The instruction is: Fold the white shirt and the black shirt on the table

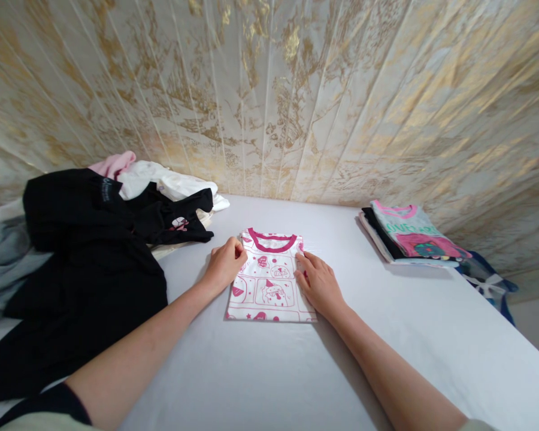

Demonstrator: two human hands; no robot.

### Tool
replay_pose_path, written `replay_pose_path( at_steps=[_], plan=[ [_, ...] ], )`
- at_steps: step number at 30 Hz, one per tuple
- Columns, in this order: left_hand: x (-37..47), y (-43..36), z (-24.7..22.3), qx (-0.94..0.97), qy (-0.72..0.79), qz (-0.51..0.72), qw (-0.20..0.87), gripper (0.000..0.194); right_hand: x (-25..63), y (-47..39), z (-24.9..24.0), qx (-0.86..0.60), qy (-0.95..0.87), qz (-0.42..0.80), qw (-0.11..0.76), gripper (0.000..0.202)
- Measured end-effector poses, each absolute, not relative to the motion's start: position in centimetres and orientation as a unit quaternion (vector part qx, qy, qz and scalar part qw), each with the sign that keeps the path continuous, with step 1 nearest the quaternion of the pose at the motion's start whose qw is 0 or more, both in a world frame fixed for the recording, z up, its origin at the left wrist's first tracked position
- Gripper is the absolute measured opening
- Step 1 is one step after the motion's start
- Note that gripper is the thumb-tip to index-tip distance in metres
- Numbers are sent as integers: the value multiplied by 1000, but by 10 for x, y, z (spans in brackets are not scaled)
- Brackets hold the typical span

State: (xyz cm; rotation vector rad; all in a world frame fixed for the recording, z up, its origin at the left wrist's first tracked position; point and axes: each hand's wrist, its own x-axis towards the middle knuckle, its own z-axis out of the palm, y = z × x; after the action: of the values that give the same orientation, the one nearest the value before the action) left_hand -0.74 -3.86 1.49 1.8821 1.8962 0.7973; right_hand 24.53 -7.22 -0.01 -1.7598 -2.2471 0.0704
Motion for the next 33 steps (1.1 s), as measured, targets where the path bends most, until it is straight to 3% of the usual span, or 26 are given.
replay_pose_path(
  at_steps=[8,14,19,25,33],
  plan=[
    [-15,-29,17,619,623,345,332,6,246,-73,2,-608,-779,37,150,44],
    [-16,-28,16,619,599,354,364,10,247,-72,1,-605,-780,37,155,44],
    [-16,-29,10,637,631,328,298,9,246,-72,1,-606,-780,34,152,43],
    [-13,-39,22,702,671,211,110,9,245,-73,2,-611,-778,27,145,44],
    [-19,-37,17,704,653,253,122,15,249,-70,-1,-606,-774,43,180,46]
  ],
)
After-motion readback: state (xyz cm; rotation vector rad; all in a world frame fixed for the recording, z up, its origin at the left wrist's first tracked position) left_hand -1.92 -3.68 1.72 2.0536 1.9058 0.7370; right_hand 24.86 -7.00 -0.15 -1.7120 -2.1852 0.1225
